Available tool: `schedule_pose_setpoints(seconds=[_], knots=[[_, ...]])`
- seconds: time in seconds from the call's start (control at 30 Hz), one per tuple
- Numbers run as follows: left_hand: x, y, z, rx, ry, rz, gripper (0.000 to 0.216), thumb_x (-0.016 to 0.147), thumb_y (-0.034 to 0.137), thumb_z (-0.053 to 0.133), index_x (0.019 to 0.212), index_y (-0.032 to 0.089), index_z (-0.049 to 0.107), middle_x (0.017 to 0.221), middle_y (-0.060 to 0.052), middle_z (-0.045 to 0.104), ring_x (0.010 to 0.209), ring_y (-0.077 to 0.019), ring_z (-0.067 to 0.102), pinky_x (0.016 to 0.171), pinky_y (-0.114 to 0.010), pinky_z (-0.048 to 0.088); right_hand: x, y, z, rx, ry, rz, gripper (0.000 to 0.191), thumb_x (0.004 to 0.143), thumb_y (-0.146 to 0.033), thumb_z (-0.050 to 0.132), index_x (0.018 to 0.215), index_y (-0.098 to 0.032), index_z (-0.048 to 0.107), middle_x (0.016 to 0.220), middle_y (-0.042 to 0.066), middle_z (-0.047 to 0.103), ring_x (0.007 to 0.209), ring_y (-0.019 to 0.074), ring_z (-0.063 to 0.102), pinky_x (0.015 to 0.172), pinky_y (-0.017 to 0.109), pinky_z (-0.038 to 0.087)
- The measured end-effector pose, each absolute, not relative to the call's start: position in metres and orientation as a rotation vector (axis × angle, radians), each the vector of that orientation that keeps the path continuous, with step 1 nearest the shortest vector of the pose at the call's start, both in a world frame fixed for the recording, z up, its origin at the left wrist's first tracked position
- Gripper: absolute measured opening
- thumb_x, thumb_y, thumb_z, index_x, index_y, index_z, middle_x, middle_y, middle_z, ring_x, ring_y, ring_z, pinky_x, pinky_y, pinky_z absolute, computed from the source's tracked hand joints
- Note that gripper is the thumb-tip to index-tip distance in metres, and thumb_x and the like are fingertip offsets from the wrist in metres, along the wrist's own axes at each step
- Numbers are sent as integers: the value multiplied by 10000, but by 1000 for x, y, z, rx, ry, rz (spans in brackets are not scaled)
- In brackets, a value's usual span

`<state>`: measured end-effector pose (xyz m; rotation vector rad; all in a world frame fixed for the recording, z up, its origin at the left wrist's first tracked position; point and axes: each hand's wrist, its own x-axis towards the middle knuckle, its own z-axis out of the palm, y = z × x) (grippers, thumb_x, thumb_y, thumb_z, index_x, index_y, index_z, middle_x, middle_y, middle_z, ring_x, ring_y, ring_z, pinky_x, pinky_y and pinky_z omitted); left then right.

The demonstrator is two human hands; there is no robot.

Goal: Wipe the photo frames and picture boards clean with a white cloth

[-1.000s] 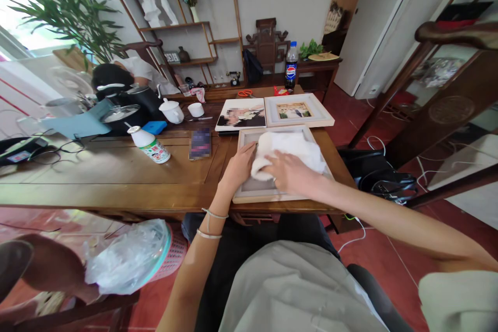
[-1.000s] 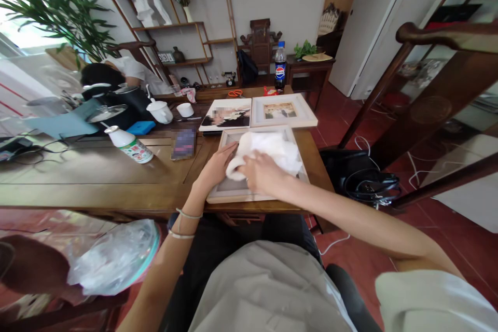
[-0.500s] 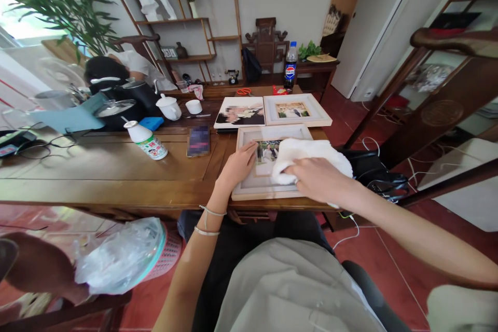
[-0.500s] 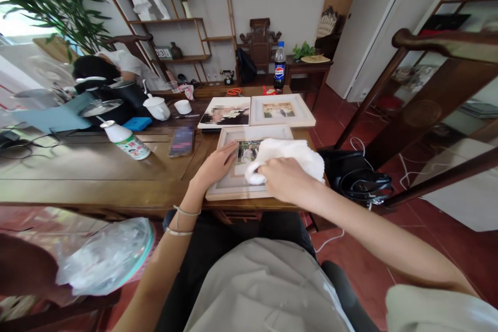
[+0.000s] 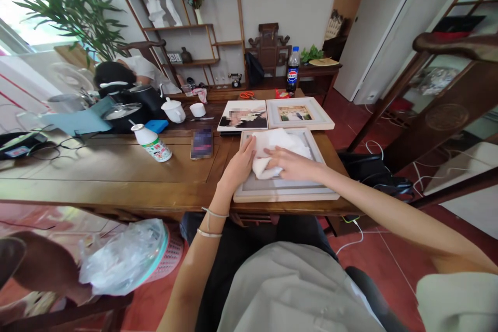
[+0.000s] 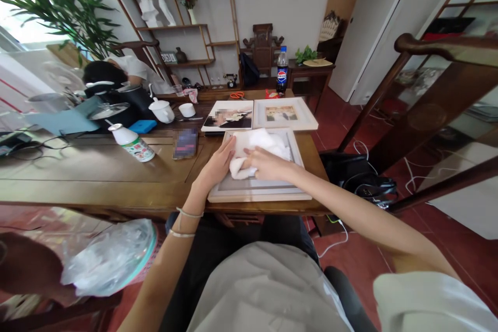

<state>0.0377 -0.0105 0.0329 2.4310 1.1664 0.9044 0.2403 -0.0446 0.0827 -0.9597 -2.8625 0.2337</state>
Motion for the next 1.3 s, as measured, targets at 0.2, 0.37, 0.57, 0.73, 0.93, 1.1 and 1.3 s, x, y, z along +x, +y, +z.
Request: schedule_pose_setpoints(seconds=[0.2, 0.37, 0.57, 0.73, 0.93, 1.1, 1.3], knots=[[41, -16, 40, 2451, 1228, 793, 477, 1007, 360, 297, 1442, 182, 379, 1497, -110, 421, 1410, -236, 350, 1125, -418, 347, 243, -114, 121, -941, -2853, 526, 572, 637, 14, 420, 1032, -275, 717, 1079, 30, 696, 1058, 213, 615, 867, 308, 451], [40, -12, 35, 2580, 1226, 665, 429, 970, 308, 412, 1361, 152, 496, 1445, -115, 490, 1394, -236, 376, 1118, -391, 362, 239, -155, 137, -1352, -2817, 377, 521, 648, -15, 444, 1036, -248, 701, 844, 46, 703, 747, 213, 645, 671, 299, 443], [39, -10, 32, 2587, 1263, 671, 444, 976, 242, 358, 1400, 138, 441, 1489, -131, 425, 1366, -238, 418, 1109, -381, 375, 241, -109, 98, -1681, -2656, -118, 525, 716, -33, 470, 1189, -197, 629, 1212, 146, 629, 1144, 327, 536, 911, 487, 405], [39, -8, 29, 2558, 1263, 697, 451, 967, 238, 374, 1399, 123, 435, 1482, -147, 430, 1369, -250, 411, 1107, -404, 380, 246, -56, 85, -1680, -2636, -222, 562, 738, -33, 489, 1283, -142, 571, 1353, 185, 533, 1260, 369, 420, 976, 591, 330], [39, -1, 22, 2481, 1224, 839, 444, 924, 172, 421, 1363, 160, 490, 1440, -123, 491, 1328, -246, 469, 1098, -414, 403, 232, -95, 79, -1282, -2786, -37, 505, 739, -18, 462, 1193, -139, 648, 1400, 174, 508, 1318, 343, 395, 1023, 541, 325], [39, 1, 24, 2501, 1212, 859, 499, 861, 57, 416, 1346, 122, 516, 1419, -135, 513, 1310, -246, 491, 1117, -421, 386, 236, -126, 68, -1106, -2778, 34, 507, 738, -12, 463, 1171, -166, 674, 1473, 137, 440, 1381, 328, 329, 1096, 545, 257], [38, 5, 22, 2530, 1151, 894, 450, 878, 66, 432, 1311, 95, 552, 1390, -151, 539, 1296, -237, 507, 1117, -389, 390, 240, -117, 75, -1125, -2738, 22, 530, 690, -13, 492, 1163, -171, 672, 1423, 127, 504, 1339, 305, 403, 1078, 493, 327]])
